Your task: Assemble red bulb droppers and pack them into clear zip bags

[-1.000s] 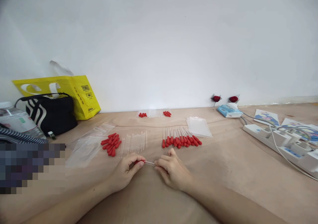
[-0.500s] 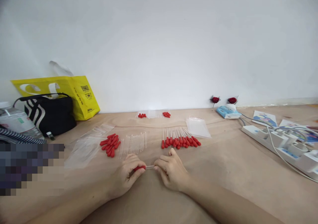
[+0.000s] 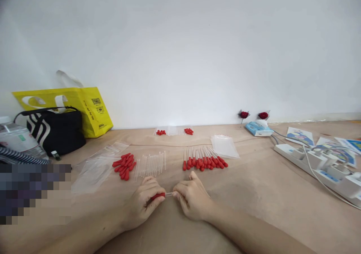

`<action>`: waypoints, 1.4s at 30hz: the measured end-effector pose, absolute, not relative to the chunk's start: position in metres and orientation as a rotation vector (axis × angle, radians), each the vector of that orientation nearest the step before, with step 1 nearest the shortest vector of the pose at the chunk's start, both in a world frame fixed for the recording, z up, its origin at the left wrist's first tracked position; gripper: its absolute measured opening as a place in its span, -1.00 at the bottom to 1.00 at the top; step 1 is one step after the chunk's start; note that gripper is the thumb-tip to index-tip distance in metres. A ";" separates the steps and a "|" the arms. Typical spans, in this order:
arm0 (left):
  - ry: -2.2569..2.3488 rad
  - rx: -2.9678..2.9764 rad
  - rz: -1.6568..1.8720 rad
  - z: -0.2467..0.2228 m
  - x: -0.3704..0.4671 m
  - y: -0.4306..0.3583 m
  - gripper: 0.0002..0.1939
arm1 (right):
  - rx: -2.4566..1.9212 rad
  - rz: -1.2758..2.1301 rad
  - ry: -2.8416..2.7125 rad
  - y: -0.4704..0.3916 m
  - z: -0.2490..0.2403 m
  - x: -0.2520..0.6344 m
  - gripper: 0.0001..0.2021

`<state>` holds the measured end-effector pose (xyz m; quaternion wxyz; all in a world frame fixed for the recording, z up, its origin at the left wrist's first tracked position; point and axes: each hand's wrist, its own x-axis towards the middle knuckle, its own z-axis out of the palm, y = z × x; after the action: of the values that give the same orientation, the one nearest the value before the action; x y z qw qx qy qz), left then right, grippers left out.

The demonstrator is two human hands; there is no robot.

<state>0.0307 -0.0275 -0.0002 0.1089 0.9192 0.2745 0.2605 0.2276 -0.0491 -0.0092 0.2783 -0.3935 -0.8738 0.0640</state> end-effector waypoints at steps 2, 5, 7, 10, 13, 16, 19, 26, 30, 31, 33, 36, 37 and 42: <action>0.824 2.689 0.775 0.001 0.031 -0.028 -0.80 | -1.043 0.206 -2.340 -0.048 -0.006 0.228 -0.78; 0.919 2.624 0.805 0.004 0.032 -0.026 -0.79 | -1.054 0.410 -2.189 -0.041 -0.001 0.233 -0.81; 1.005 2.546 0.823 0.006 0.032 -0.025 -0.76 | -1.053 0.707 -1.932 -0.036 0.000 0.236 -0.79; 1.064 2.418 0.833 0.006 0.032 -0.022 -0.71 | -0.951 1.106 -1.564 -0.033 -0.004 0.234 -0.66; 1.015 2.387 0.781 0.006 0.032 -0.021 -0.67 | -0.871 1.166 -1.494 -0.038 -0.008 0.223 -0.66; 0.965 2.407 0.728 0.007 0.031 -0.021 -0.67 | -0.869 1.052 -1.527 -0.035 0.000 0.217 -0.68; 0.991 2.379 0.791 0.008 0.029 -0.021 -0.76 | -1.031 0.912 -1.582 -0.010 0.023 0.226 -0.68; 1.095 2.327 0.838 0.002 0.025 -0.016 -0.86 | -1.690 0.533 -1.745 0.068 0.047 0.253 -0.86; 1.087 2.340 0.827 0.002 0.025 -0.016 -0.88 | -1.908 0.450 -1.814 0.078 0.029 0.241 -0.92; 1.086 2.341 0.826 0.002 0.025 -0.016 -0.88 | -1.951 0.428 -1.824 0.078 0.026 0.237 -0.92; 1.086 2.343 0.823 0.003 0.024 -0.016 -0.88 | -2.019 0.386 -1.844 0.077 0.023 0.233 -0.90; 1.094 2.347 0.816 0.003 0.025 -0.018 -0.88 | -2.066 0.332 -1.875 0.072 0.025 0.231 -0.86; 1.099 2.349 0.816 0.003 0.025 -0.019 -0.88 | -2.067 0.314 -1.883 0.070 0.026 0.230 -0.85; 1.273 2.451 0.885 0.007 0.025 -0.012 -0.84 | -1.960 0.278 -1.921 0.062 0.027 0.213 -0.81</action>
<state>0.0245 -0.0121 0.0074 0.1202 0.8390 0.4358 0.3028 0.2130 0.0621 0.0274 0.1906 -0.6975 -0.6836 0.0988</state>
